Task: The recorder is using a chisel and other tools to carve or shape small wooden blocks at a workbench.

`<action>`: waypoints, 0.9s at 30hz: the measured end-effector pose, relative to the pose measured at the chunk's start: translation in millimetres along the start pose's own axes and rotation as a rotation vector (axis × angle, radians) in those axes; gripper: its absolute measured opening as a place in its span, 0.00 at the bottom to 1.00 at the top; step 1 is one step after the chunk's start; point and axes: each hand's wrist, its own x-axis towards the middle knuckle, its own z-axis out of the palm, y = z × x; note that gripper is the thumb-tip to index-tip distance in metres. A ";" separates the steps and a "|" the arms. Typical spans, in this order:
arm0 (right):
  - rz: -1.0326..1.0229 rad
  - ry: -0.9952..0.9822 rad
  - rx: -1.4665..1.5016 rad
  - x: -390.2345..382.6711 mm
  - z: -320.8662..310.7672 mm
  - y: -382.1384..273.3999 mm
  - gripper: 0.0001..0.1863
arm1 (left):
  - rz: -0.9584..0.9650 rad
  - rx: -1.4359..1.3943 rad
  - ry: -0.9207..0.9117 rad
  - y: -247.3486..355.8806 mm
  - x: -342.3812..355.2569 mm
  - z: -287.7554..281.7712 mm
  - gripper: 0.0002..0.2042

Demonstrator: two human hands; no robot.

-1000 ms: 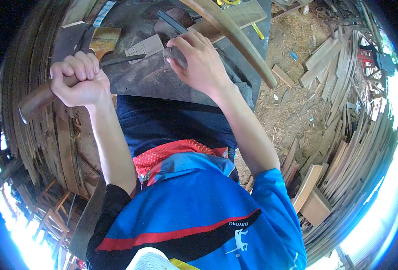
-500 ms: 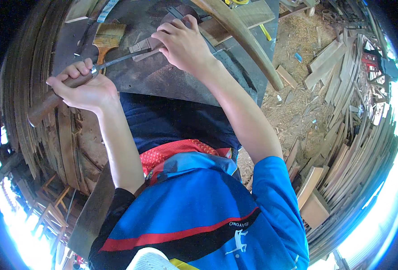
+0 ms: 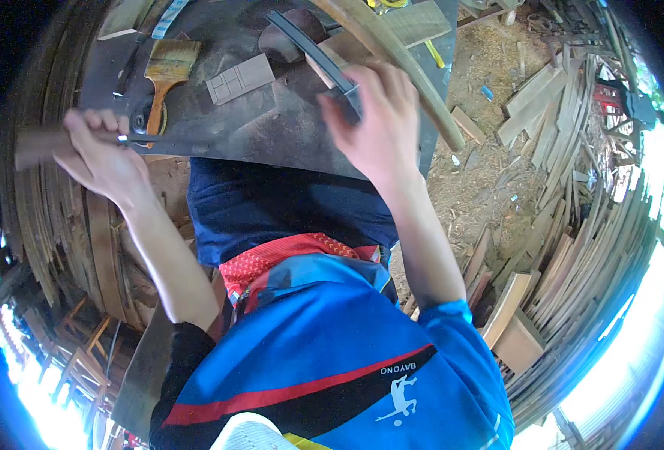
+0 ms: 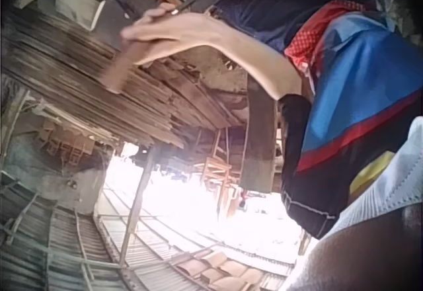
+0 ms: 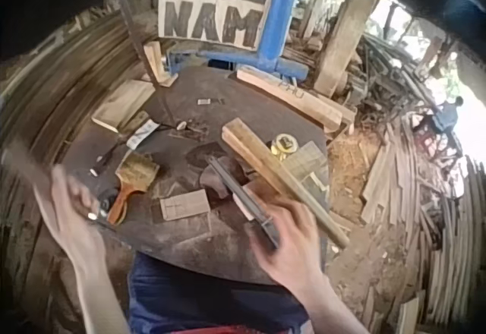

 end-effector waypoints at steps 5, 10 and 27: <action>0.332 -0.163 -0.096 -43.1 -22.2 14.4 0.26 | 0.300 0.826 -0.368 -53.7 55.5 49.4 0.31; 0.268 -0.209 -0.209 -47.7 -7.2 17.2 0.31 | 0.257 1.010 -0.675 -98.9 62.4 95.5 0.30; 0.318 -0.395 0.350 -54.5 -12.6 -13.8 0.11 | 0.498 0.991 -0.953 -82.9 -26.7 11.7 0.20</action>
